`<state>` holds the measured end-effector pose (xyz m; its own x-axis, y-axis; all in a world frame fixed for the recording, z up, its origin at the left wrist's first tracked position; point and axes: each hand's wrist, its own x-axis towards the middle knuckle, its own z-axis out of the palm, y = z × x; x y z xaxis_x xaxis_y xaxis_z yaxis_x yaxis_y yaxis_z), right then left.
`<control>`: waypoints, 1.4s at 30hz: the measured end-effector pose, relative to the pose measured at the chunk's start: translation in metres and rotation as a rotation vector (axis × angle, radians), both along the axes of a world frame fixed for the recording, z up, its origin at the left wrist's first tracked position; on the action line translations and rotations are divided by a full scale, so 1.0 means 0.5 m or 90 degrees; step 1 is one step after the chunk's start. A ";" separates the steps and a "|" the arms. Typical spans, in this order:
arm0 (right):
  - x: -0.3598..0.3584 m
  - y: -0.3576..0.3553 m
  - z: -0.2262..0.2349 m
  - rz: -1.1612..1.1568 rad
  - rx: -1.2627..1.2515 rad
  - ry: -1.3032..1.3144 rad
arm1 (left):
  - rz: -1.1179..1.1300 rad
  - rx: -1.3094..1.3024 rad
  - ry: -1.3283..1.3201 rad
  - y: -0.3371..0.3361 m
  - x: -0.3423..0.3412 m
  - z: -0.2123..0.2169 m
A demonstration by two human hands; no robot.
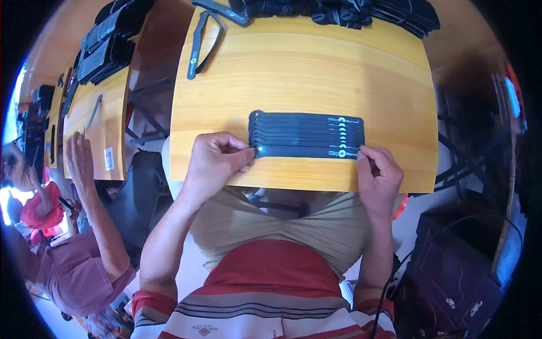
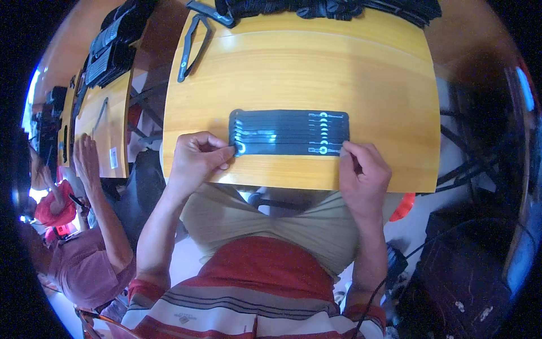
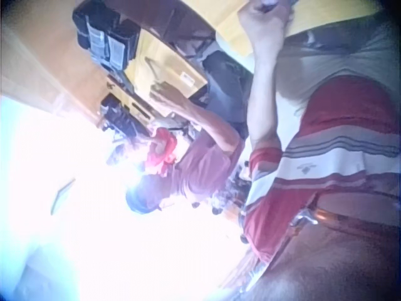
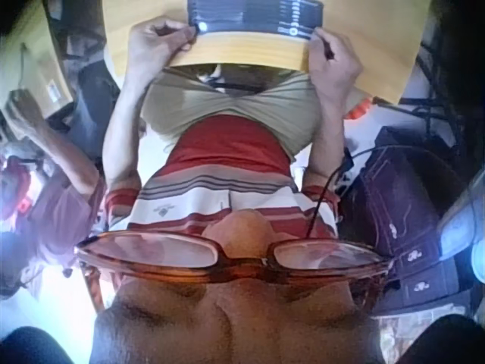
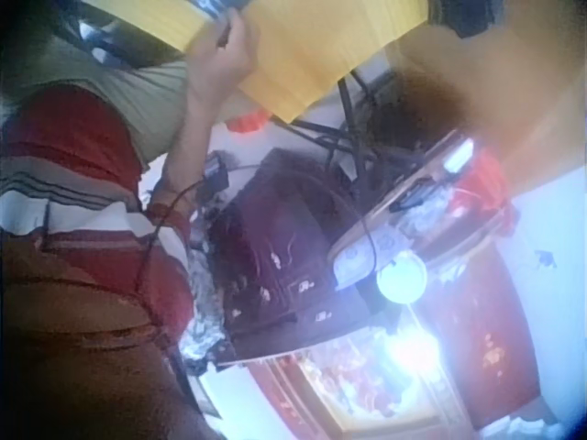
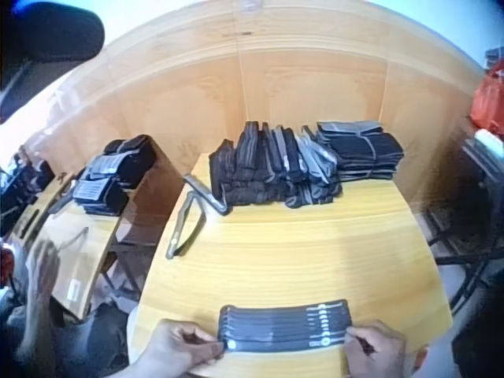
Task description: Assembling, organizing, and measuring black textile strips or labels at a workbench.
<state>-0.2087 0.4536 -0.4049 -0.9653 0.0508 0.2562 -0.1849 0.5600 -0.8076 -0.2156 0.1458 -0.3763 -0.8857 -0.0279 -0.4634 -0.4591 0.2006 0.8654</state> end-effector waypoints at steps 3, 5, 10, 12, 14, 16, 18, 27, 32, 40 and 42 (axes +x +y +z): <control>0.000 -0.003 0.006 -0.005 0.011 -0.024 | 0.001 -0.009 -0.002 -0.004 0.002 0.000; -0.001 -0.003 0.009 -0.009 0.012 -0.020 | 0.005 -0.016 -0.011 -0.001 0.001 0.006; -0.003 -0.002 0.015 -0.005 0.037 -0.020 | 0.003 -0.016 0.009 0.001 0.001 0.001; -0.004 -0.002 0.017 -0.004 0.039 -0.026 | 0.006 -0.015 0.012 0.002 0.002 0.001; -0.005 -0.002 0.020 -0.003 0.040 -0.032 | 0.006 -0.014 0.020 0.003 0.003 -0.001; -0.008 0.000 0.029 0.011 0.062 -0.051 | 0.006 -0.010 0.019 0.003 0.003 -0.002; -0.011 0.002 0.035 0.023 0.066 -0.058 | 0.006 -0.005 0.019 0.003 0.004 -0.002; -0.019 0.006 0.043 0.050 0.074 -0.089 | 0.006 0.006 0.030 0.000 0.006 -0.007; -0.021 0.007 0.038 0.053 0.078 -0.093 | 0.005 -0.002 0.030 0.000 0.005 -0.007; -0.020 0.000 0.033 0.021 0.077 -0.102 | 0.003 -0.010 0.027 0.001 0.004 -0.003; -0.019 -0.001 0.030 0.017 0.080 -0.097 | 0.003 -0.007 0.030 0.002 0.004 0.000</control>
<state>-0.2184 0.4529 -0.3898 -0.9940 0.0017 0.1094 -0.0816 0.6548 -0.7514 -0.2137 0.1468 -0.3766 -0.9067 -0.0370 -0.4201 -0.4181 0.2084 0.8842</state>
